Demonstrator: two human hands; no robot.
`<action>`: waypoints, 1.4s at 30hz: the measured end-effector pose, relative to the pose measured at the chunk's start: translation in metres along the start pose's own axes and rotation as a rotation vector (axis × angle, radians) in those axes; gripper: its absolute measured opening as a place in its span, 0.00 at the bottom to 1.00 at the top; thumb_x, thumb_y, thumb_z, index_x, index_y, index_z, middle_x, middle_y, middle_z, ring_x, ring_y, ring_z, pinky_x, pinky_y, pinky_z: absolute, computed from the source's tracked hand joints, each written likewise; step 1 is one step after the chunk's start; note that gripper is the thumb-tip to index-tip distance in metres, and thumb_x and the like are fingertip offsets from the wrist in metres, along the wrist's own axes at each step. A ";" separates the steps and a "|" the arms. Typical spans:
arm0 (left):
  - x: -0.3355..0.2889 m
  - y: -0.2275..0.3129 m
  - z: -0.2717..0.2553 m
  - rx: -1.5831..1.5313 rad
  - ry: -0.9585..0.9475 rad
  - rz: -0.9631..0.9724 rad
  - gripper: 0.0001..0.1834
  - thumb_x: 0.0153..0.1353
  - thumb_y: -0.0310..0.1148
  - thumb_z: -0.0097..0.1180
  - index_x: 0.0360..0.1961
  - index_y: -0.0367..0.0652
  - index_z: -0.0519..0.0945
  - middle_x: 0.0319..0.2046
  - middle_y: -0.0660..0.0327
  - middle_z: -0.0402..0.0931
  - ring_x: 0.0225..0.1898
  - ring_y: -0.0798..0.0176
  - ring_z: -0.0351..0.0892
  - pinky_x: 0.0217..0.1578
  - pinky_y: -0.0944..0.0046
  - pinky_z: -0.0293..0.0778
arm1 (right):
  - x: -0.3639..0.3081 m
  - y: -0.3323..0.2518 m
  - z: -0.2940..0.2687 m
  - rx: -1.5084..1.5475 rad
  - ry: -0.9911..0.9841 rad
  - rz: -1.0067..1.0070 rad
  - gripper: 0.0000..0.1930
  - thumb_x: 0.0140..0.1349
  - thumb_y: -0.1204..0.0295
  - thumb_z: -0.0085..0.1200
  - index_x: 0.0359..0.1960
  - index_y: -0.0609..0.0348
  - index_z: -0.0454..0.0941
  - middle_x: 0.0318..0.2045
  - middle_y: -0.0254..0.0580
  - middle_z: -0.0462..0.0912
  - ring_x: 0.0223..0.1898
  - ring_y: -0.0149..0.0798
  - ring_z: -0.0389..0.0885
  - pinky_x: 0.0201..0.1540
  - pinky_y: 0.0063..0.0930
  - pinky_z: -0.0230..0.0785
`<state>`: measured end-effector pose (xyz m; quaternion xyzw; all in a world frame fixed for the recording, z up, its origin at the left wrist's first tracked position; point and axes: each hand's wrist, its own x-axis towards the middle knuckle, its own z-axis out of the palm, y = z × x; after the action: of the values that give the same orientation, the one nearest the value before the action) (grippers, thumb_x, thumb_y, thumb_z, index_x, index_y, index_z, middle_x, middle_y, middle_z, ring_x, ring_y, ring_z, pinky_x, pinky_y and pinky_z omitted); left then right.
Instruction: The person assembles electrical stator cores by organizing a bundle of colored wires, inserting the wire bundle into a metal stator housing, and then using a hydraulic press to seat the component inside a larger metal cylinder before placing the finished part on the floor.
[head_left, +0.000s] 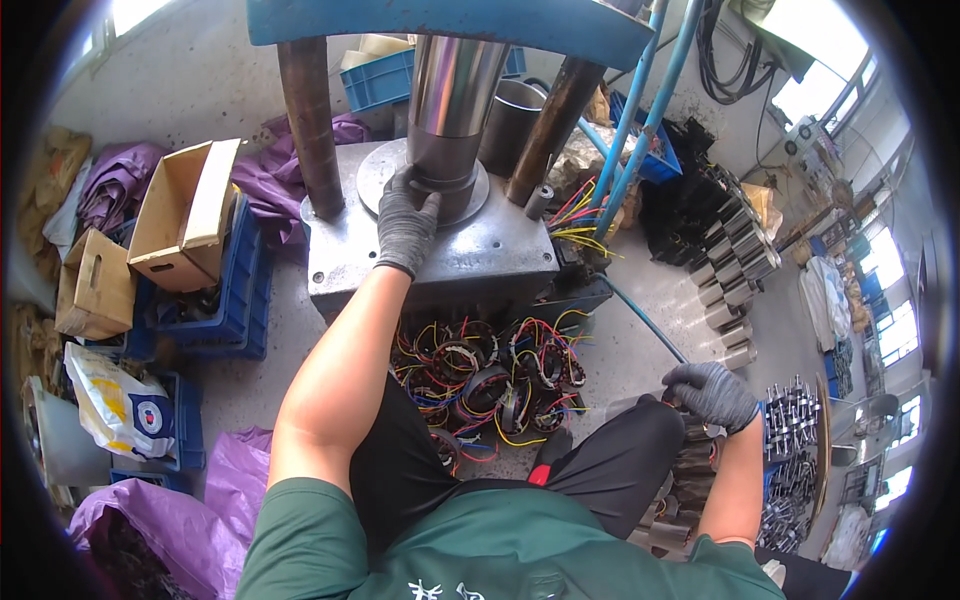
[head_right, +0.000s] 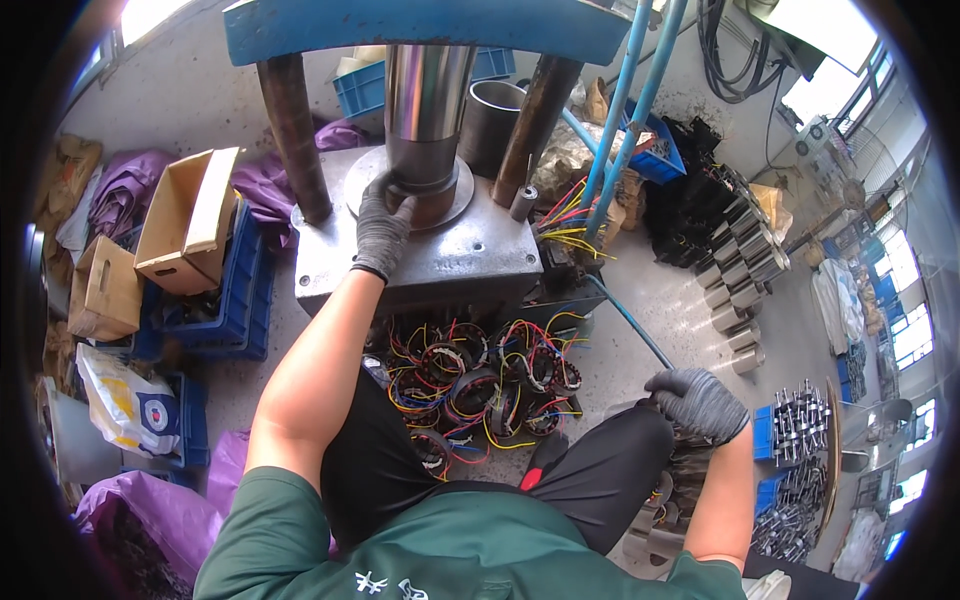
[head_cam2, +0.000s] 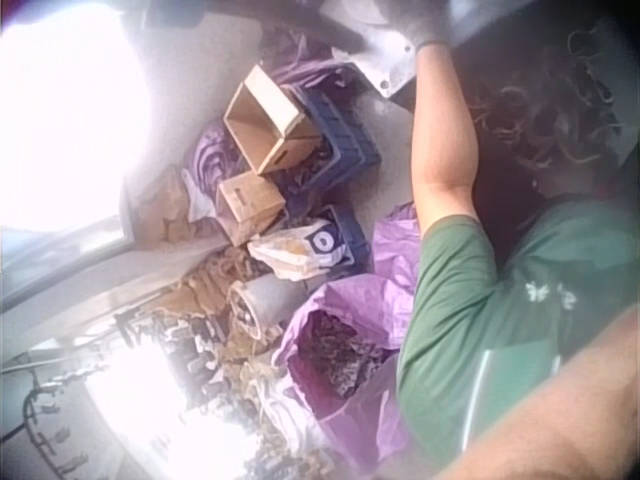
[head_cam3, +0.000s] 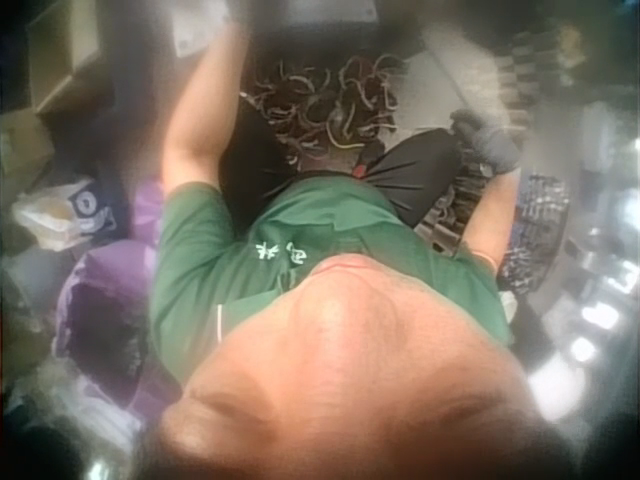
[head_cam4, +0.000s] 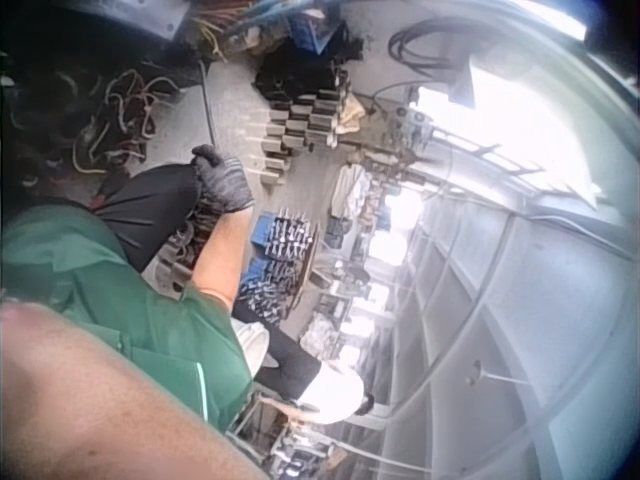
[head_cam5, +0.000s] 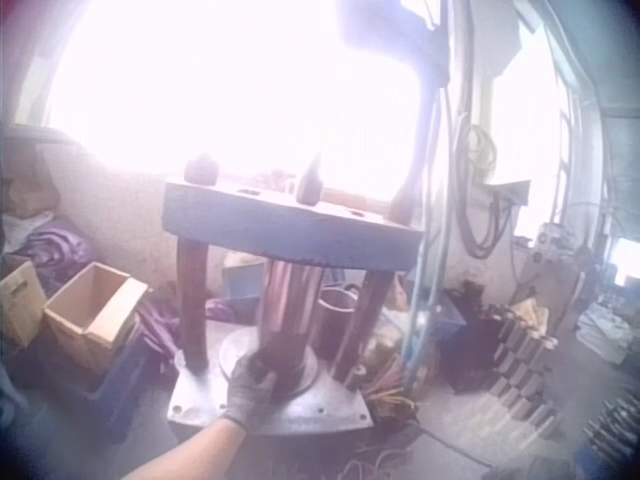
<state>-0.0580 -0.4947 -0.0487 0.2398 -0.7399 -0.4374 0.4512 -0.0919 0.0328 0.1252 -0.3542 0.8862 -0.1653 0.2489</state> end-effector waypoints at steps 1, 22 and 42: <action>-0.001 0.001 0.001 -0.030 -0.002 0.013 0.32 0.58 0.26 0.67 0.65 0.42 0.73 0.59 0.46 0.76 0.62 0.44 0.76 0.65 0.52 0.71 | 0.000 0.001 0.000 0.226 0.047 0.118 0.13 0.68 0.78 0.54 0.53 0.67 0.82 0.38 0.42 0.89 0.36 0.31 0.86 0.42 0.26 0.80; -0.002 0.002 0.000 -0.037 -0.031 0.019 0.31 0.59 0.27 0.68 0.65 0.41 0.74 0.59 0.48 0.77 0.63 0.47 0.76 0.66 0.55 0.70 | 0.017 0.032 -0.007 -0.052 0.698 -0.168 0.10 0.70 0.80 0.56 0.50 0.63 0.83 0.41 0.43 0.88 0.45 0.34 0.85 0.50 0.28 0.78; -0.039 0.005 -0.071 0.751 -0.502 -0.014 0.28 0.60 0.48 0.64 0.59 0.45 0.82 0.58 0.48 0.80 0.61 0.45 0.78 0.64 0.49 0.72 | 0.180 0.011 -0.188 -0.450 1.138 -0.050 0.16 0.69 0.58 0.58 0.47 0.57 0.85 0.42 0.55 0.87 0.47 0.56 0.86 0.53 0.44 0.76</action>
<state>0.0237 -0.4933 -0.0471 0.2783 -0.9323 -0.1865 0.1364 -0.3146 -0.0654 0.2161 -0.2749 0.8846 -0.1431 -0.3484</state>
